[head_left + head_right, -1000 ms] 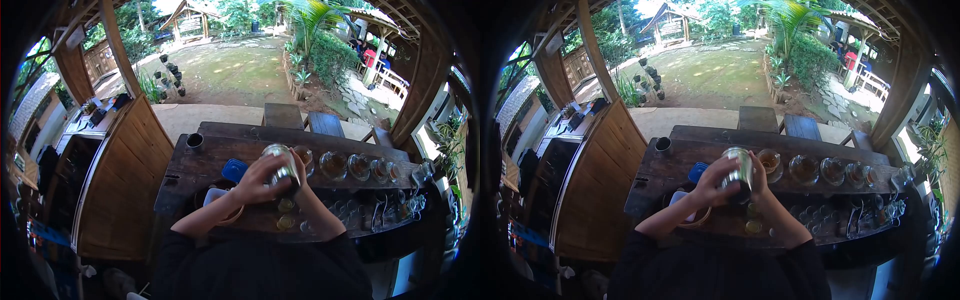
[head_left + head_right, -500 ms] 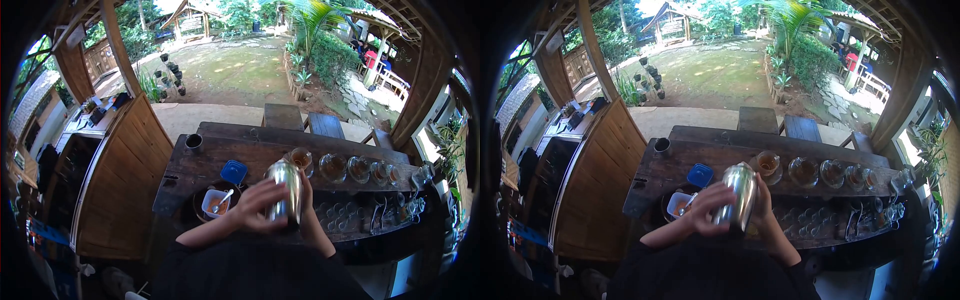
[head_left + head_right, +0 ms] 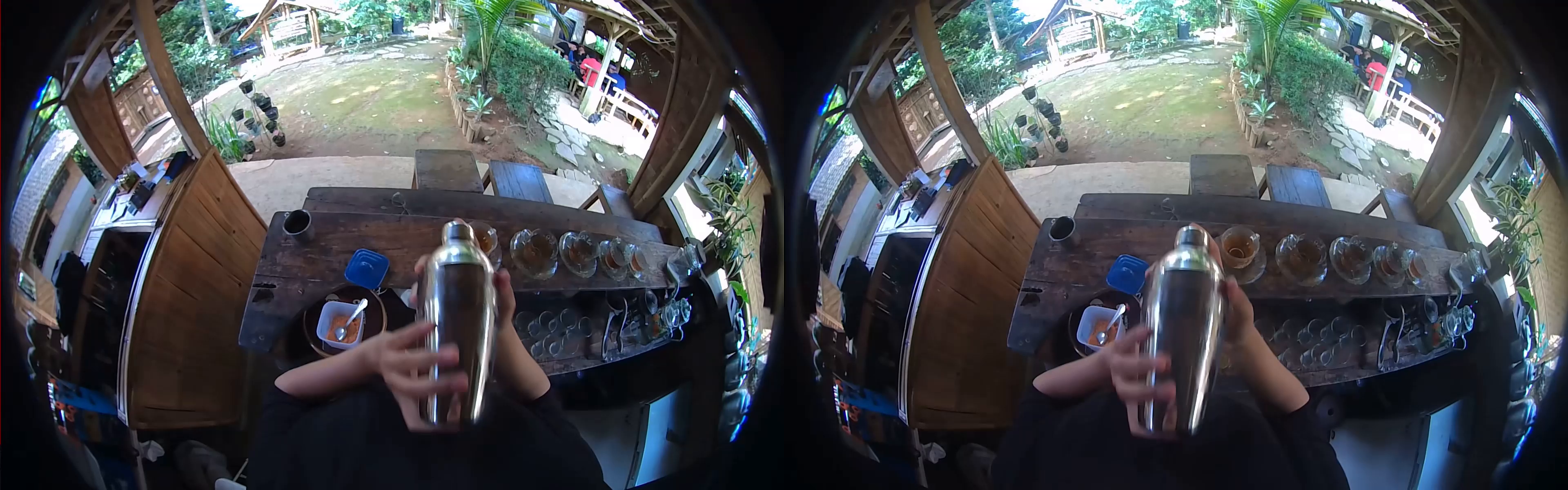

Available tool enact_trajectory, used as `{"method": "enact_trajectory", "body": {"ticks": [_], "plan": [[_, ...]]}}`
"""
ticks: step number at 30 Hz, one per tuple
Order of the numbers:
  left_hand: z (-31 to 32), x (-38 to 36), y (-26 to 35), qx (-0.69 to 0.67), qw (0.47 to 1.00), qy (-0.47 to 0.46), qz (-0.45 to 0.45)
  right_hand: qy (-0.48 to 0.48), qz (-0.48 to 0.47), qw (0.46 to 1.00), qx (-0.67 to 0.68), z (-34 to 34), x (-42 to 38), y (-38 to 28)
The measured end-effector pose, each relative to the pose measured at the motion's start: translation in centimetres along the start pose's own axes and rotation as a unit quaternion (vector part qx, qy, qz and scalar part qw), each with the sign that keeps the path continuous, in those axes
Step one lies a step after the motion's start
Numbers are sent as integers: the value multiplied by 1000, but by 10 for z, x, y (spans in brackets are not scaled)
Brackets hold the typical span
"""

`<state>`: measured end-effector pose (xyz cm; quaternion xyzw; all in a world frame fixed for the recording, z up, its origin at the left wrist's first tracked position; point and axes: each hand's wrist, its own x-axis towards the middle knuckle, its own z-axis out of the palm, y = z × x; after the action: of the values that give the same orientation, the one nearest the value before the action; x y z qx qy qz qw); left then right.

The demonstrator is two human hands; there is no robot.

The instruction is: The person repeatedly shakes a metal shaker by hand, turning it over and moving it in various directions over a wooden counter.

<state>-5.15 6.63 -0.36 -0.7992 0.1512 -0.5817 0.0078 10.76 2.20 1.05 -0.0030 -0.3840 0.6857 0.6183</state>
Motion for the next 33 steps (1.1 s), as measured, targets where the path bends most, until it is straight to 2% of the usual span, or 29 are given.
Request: {"method": "enact_trajectory", "body": {"ticks": [1,2,3,5,6,7,8,9,10,11,12,13,14,15,16,17,18,19,20,22,23,24,25,26,27,29,30,31,33], "plan": [[-2,3,-1,13,1000,-15,15,115,16,993,37,-22,-2,3],[2,4,-13,-58,982,-6,-182,161,73,983,51,-41,3,-2],[5,4,-21,-126,921,3,-370,206,131,968,65,-48,11,-8],[1,6,-10,-112,933,1,-343,223,95,967,72,-41,13,-4],[-1,11,-11,-93,946,3,-310,186,94,973,98,-36,10,-4],[-2,16,-8,-5,996,-8,-94,155,96,975,128,-30,5,-3],[-1,17,-7,-31,997,38,-57,165,38,985,33,-21,5,1],[-1,16,-4,-57,995,82,-23,222,-12,975,11,-16,-1,2],[0,7,-1,-62,979,94,-167,255,-91,962,-45,-19,-3,4],[4,-15,1,-65,944,105,-305,284,-170,938,-102,-22,-2,5],[6,-13,-22,-219,815,125,-522,304,-257,894,-207,17,11,-3],[34,-1,-25,-13,904,318,-287,306,-258,892,-208,13,13,-3],[33,-10,-23,-117,842,317,-422,293,-316,805,-407,6,13,-3],[31,-25,-23,-217,753,304,-543,267,-357,678,-585,3,13,-3],[30,-36,-27,-322,680,286,-593,235,-350,704,-572,3,14,-3],[28,-50,-32,-421,595,263,-633,236,-351,702,-572,5,13,-6],[26,-89,-46,-449,619,127,-632,204,-313,690,-620,8,13,-12],[27,-86,-44,-451,619,124,-630,172,-274,674,-664,10,13,-15],[28,-82,-36,-494,589,117,-629,188,-208,754,-594,6,10,-12],[38,-87,-26,-527,548,89,-643,186,-214,744,-605,-2,4,-2],[43,-83,-22,-529,547,87,-643,179,-217,737,-615,-4,1,2],[47,-76,-17,-568,478,137,-656,185,-244,688,-658,-4,-2,3],[49,-73,-14,-602,407,184,-662,185,-246,687,-658,-3,-1,2],[49,-73,-9,-652,364,231,-624,131,-292,668,-672,-1,1,1],[49,-72,-8,-653,363,229,-624,79,-336,646,-681,1,2,1],[45,-64,-1,-506,598,198,-590,41,-334,632,-698,0,3,7],[48,-76,0,-460,581,240,-627,50,-310,631,-709,-6,0,15],[47,-85,2,-462,582,237,-625,58,-288,630,-719,-11,-3,21],[40,-80,5,-429,704,94,-558,70,-266,620,-735,-4,-5,18]]}}
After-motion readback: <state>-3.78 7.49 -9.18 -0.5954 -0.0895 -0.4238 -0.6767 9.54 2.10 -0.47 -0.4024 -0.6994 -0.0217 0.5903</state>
